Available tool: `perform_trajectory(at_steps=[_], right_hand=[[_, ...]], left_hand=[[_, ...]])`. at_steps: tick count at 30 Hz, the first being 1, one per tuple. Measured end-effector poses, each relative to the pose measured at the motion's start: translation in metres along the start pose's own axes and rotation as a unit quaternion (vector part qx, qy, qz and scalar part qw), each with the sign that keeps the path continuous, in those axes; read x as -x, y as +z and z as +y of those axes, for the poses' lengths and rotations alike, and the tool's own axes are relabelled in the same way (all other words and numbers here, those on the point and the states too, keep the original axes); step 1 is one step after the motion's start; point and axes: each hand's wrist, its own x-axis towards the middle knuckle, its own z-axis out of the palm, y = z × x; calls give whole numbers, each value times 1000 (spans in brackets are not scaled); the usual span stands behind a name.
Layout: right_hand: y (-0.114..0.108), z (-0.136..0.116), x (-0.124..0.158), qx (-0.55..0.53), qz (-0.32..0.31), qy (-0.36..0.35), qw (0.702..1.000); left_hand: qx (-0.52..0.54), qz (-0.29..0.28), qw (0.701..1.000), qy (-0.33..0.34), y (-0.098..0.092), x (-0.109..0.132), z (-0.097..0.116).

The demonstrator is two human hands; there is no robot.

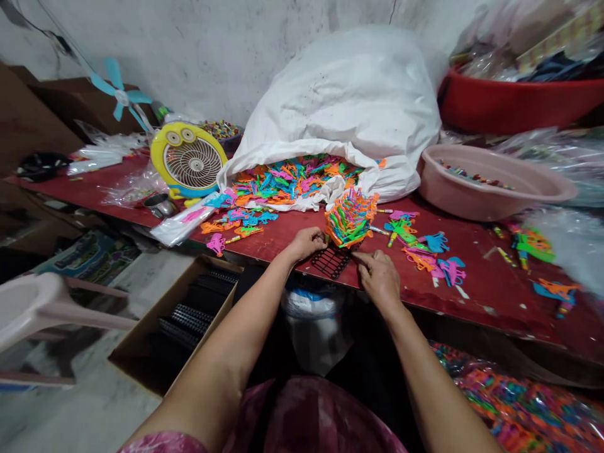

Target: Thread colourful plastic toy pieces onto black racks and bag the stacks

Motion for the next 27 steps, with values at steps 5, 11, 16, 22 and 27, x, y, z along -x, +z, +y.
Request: perform_trajectory(at_steps=[5,11,16,22,27], right_hand=[[2,-3,1,38,0,-17,999],[-1,-14,4,108,4,-40,993],[-2,-22,10,58,-21,-134,989],[14,-25,13,73,-52,-141,986],[14,-31,8,89,-78,-113,987]], left_hand=[[30,-4,999,12,-4,9,2],[-24,38,999,18,3,11,5],[-108,121,986,37,17,12,11],[-162,162,971,65,24,22,18],[-101,214,969,72,29,22,18]])
